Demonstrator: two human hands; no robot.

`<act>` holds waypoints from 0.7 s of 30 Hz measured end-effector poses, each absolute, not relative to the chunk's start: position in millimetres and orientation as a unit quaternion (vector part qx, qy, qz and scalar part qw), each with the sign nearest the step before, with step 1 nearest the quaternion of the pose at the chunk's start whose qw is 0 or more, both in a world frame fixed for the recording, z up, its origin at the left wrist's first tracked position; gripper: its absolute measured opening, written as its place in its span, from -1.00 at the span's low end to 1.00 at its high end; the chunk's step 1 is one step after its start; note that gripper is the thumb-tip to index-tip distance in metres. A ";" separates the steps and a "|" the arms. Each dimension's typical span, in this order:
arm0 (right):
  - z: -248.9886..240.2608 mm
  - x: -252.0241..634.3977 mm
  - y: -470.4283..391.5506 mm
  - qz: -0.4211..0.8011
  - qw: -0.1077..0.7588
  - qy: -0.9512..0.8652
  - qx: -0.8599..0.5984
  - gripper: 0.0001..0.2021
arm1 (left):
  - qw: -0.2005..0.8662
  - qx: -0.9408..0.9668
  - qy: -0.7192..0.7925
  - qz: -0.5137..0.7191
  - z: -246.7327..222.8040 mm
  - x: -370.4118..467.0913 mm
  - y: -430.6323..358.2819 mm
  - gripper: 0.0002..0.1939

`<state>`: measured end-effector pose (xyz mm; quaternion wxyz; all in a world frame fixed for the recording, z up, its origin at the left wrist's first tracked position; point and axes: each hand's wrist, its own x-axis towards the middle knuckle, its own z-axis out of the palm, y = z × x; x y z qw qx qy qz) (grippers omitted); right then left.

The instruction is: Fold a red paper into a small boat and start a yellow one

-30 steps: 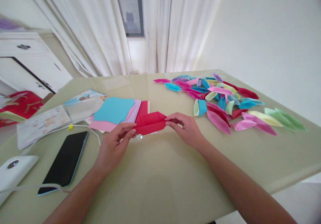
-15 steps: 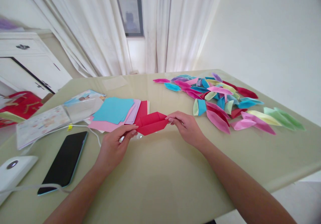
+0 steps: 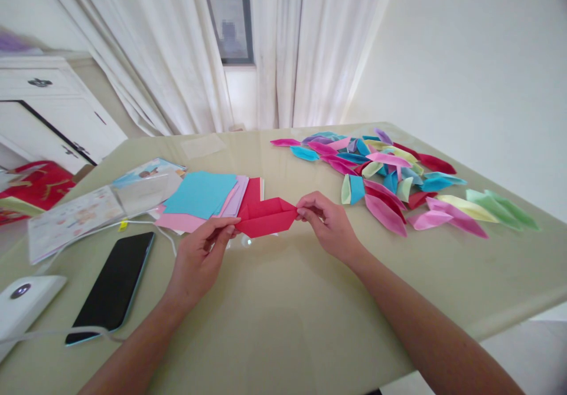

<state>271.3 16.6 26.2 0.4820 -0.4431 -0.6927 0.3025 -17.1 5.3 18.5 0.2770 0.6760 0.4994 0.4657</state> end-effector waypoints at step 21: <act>34.5 247.9 -1.9 0.372 0.464 -0.676 -0.434 -0.76 | 0.021 0.798 0.400 0.451 14.2 3.3 -21.2 -0.75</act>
